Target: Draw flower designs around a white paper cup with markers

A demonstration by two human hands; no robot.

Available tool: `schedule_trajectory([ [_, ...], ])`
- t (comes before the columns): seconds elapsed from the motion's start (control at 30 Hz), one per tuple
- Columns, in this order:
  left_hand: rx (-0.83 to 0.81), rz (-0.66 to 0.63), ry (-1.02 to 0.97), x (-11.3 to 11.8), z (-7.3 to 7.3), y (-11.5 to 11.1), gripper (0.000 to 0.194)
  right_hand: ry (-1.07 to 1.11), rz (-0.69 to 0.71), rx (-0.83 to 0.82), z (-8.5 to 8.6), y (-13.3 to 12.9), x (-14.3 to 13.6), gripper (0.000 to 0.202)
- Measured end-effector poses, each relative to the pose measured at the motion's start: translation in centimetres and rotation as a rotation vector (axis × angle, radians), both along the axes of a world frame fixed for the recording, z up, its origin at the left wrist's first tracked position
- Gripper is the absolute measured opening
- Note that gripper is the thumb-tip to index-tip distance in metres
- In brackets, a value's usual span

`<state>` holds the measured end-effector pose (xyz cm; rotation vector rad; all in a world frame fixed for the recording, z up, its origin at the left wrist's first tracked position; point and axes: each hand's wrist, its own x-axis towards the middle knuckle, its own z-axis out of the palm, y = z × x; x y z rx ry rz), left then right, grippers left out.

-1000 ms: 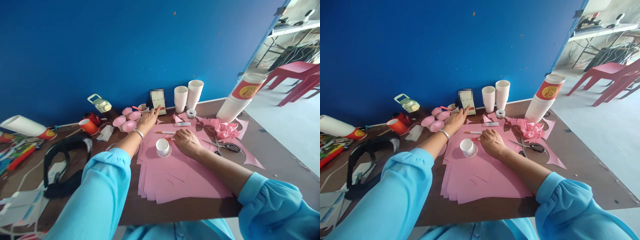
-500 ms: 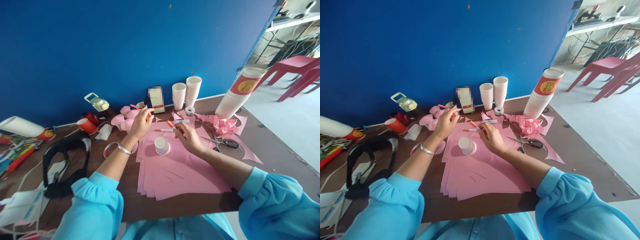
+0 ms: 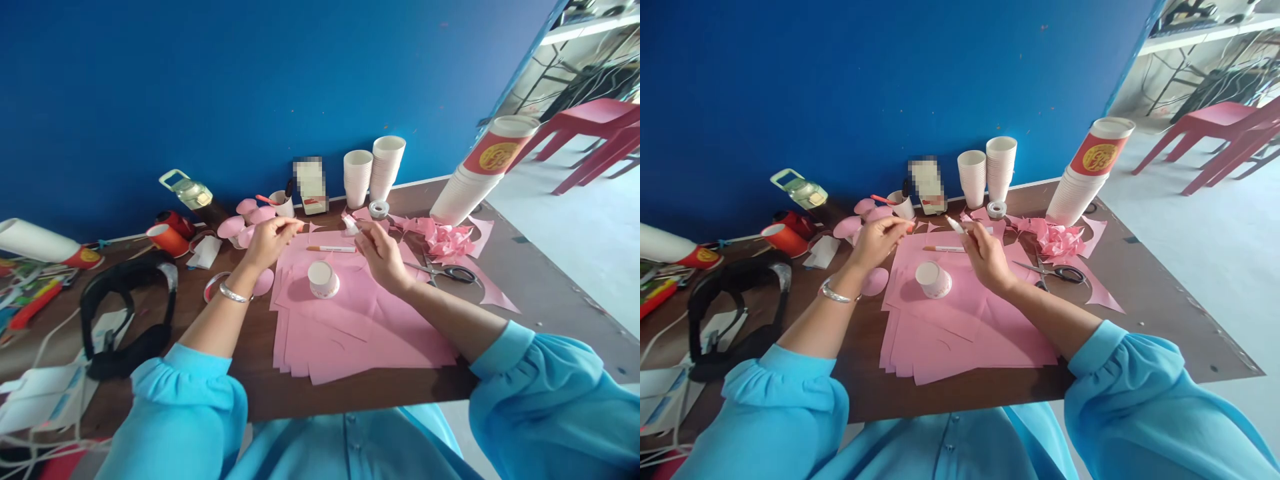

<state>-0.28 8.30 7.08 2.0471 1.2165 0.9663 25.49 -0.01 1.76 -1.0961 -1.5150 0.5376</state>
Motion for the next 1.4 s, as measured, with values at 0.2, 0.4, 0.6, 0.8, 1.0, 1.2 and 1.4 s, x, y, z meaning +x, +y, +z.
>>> schedule_trajectory([
  [0.2, -0.085, -0.23, 0.414, -0.1, -4.3, -0.7, 0.032, 0.191, 0.25, -0.16, -1.3, 0.5, -0.6, 0.025],
  [0.4, -0.036, -0.324, 0.318, -1.8, -3.0, -2.8, 0.048, 0.124, 0.282, -0.282, -1.4, 0.1, -0.6, 0.03],
  [0.6, -0.381, -0.563, 0.01, -1.8, -2.4, -5.3, 0.093, 0.186, 0.398, -0.277, -1.3, -0.3, -0.9, 0.036],
  [0.8, -0.414, -0.39, -0.217, 0.5, -5.2, -5.5, 0.067, 0.106, 0.36, -0.177, -2.2, -0.1, -0.6, 0.031],
  [1.0, -0.685, -0.2, -0.648, 2.1, -4.9, -5.8, 0.066, 0.048, 0.047, -0.083, -1.9, -0.4, -0.5, 0.022],
  [1.2, -0.856, -0.203, -0.845, 3.2, -5.9, -6.0, 0.053, 0.102, 0.088, -0.007, -0.8, -1.6, -0.2, 0.034],
  [1.4, -0.805, -0.266, -0.845, 2.6, -7.2, -5.6, 0.052, -0.146, 0.211, 0.19, 0.9, -3.4, -0.7, 0.043],
])
